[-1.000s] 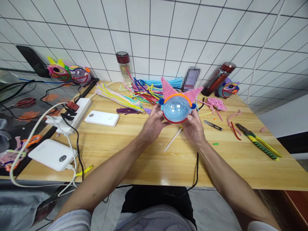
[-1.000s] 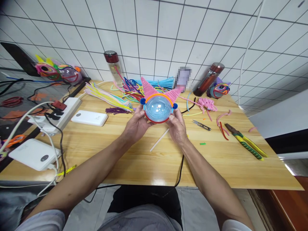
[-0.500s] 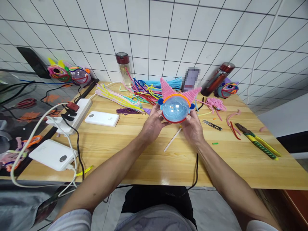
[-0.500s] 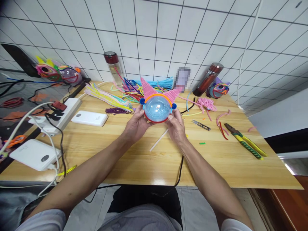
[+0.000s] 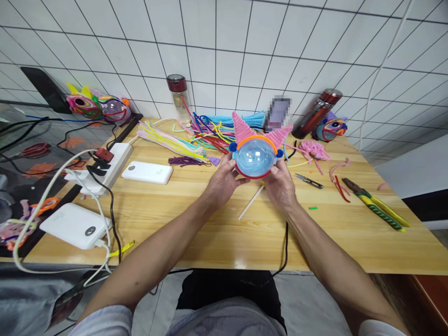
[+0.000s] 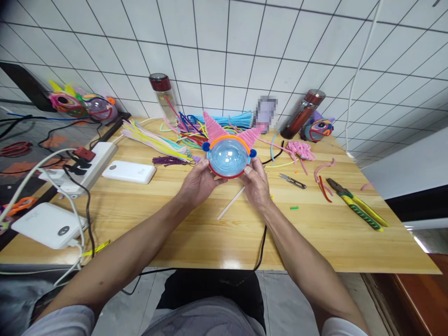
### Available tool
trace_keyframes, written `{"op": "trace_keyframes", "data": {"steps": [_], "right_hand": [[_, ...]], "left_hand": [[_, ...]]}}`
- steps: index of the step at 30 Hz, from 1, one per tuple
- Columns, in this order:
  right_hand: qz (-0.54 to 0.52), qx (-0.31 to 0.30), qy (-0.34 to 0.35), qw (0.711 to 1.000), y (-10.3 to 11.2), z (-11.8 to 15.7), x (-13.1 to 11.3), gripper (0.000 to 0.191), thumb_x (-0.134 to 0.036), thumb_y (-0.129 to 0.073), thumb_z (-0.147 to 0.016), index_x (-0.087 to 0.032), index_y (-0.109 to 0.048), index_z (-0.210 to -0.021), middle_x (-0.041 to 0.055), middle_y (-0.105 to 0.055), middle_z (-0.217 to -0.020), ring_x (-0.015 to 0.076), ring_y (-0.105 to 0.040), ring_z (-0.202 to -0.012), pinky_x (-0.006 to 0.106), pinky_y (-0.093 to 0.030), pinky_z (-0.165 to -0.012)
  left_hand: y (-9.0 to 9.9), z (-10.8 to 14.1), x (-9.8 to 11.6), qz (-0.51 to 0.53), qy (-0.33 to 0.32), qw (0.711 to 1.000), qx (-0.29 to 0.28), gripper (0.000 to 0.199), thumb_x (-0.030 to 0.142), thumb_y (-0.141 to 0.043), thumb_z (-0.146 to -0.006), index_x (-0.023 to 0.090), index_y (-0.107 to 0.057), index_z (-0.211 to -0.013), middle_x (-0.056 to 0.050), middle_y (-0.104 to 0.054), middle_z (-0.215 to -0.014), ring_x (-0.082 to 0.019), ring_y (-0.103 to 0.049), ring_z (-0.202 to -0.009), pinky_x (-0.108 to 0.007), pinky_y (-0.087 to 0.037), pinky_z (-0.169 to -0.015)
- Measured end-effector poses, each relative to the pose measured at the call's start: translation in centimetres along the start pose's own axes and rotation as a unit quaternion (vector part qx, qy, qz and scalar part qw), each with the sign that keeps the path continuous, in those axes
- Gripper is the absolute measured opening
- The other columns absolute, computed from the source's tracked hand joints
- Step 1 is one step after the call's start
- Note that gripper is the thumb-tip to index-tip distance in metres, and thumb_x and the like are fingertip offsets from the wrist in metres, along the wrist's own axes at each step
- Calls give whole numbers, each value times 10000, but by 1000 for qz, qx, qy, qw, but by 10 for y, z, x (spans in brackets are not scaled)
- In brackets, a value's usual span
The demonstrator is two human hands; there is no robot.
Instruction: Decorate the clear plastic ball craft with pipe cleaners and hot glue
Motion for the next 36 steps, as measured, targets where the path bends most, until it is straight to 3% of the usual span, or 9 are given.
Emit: {"op": "trace_keyframes", "data": {"steps": [5, 12, 23, 36], "right_hand": [[21, -15, -3, 1000, -3, 2, 3, 410, -557, -859, -822, -331, -698, -1124, 12, -719, -1118, 256, -662, -1063, 394, -602, -919], [23, -27, -5, 999, -9, 7, 6, 372, -545, -873, -837, -338, -711, -1100, 11, -737, -1154, 244, -662, -1077, 377, -589, -928], [5, -29, -19, 999, -13, 8, 5, 459, -543, -906, -801, -348, -734, -1179, 5, -753, -1239, 239, -674, -1115, 375, -609, -968], [8, -24, -20, 999, -14, 8, 4, 443, -547, -904, -789, -342, -730, -1140, 9, -758, -1206, 243, -676, -1100, 375, -611, -946]], "left_hand": [[4, 0, -6, 28, 21, 999, 2, 360, 414, -776, -877, 251, -702, -1189, -67, -762, -1259, -262, -731, -1058, -423, -647, -892], [-4, 5, -4, 66, 41, 997, -17, 509, 394, -681, -924, 221, -656, -1402, -137, -805, -1321, -396, -782, -1244, -602, -673, -1011], [-6, 4, -1, 56, 32, 998, -20, 523, 422, -657, -940, 210, -660, -1418, -150, -819, -1327, -386, -802, -1223, -511, -716, -925], [-5, 4, -2, 53, 37, 998, -15, 537, 442, -706, -924, 241, -651, -1419, -145, -787, -1419, -409, -742, -1364, -559, -691, -1011]]}}
Point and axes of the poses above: each hand's wrist, its own z-axis away from the middle knuckle, its own y-axis out of the back of the hand, x = y × z, the point moved 9 cm from there along -z, towards the middle knuckle
